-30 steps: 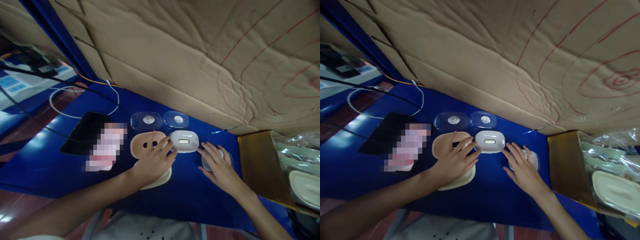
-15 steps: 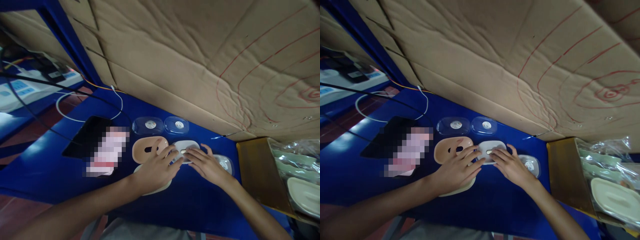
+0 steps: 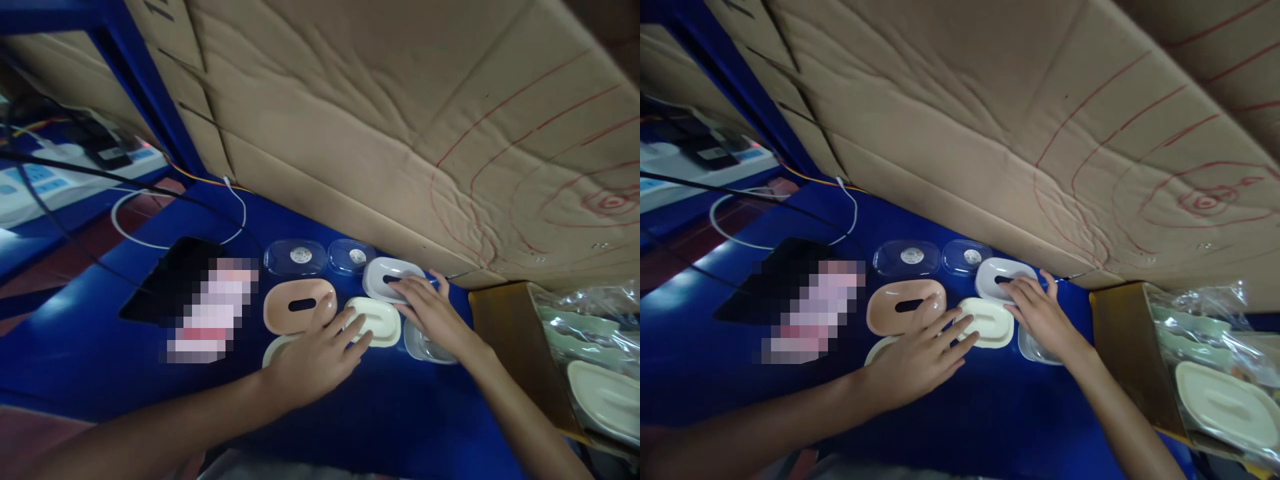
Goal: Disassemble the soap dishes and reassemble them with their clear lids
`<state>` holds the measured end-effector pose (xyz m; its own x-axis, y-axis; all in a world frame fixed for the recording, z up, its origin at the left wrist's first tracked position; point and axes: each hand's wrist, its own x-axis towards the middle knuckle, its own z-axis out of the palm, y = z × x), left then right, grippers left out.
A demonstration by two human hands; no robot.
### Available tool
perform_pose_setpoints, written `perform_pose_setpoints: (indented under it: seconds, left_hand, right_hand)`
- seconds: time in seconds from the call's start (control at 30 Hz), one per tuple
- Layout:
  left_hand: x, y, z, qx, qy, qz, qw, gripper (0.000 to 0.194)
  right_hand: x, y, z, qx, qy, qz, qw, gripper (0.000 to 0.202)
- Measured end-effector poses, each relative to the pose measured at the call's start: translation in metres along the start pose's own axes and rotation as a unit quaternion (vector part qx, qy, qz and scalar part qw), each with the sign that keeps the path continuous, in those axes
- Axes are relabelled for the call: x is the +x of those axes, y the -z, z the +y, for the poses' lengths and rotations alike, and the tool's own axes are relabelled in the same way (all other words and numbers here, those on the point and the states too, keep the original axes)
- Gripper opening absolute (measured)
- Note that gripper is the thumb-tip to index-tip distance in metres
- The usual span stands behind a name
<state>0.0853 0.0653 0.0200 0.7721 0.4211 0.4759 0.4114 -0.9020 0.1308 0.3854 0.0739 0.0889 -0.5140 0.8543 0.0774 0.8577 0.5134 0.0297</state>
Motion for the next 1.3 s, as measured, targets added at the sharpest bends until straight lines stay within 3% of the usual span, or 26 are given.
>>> perform_pose_setpoints:
  seconds: [0.13,0.3,0.5,0.8,0.93,1.03,1.17,1.3]
  left_hand:
    - [-0.003,-0.004,0.006,-0.013,-0.062,-0.035,0.997,0.031]
    - [-0.006,-0.002,0.016,-0.040,-0.118,-0.021,0.992,0.016]
    - [-0.008,-0.007,0.014,-0.042,-0.101,-0.034,0.993,0.024]
    - [-0.011,-0.013,0.017,-0.039,-0.115,-0.033,0.992,0.020]
    - [-0.009,-0.009,0.015,-0.044,-0.113,-0.037,0.992,0.014]
    - [-0.009,-0.006,0.009,-0.046,-0.116,-0.030,0.992,0.012]
    - [-0.011,-0.003,0.003,-0.059,-0.116,-0.032,0.991,0.012]
    - [-0.010,0.004,0.002,-0.052,-0.116,-0.022,0.992,0.013]
  right_hand:
    - [0.020,-0.014,0.011,-0.005,0.014,-0.008,1.000,0.031]
    - [0.030,-0.028,-0.005,0.052,0.047,-0.040,0.997,0.038]
    - [0.026,-0.030,-0.018,0.090,0.062,-0.072,0.991,0.050]
    - [0.017,-0.023,-0.038,0.138,0.035,-0.082,0.986,0.035]
    - [0.000,-0.013,-0.035,0.134,-0.034,-0.096,0.986,0.041]
    - [-0.028,0.002,-0.016,0.129,-0.149,-0.086,0.977,0.048]
    - [-0.081,0.020,0.003,0.171,-0.298,-0.127,0.931,0.079]
    - [-0.119,0.023,0.004,0.200,-0.372,-0.206,0.883,0.111]
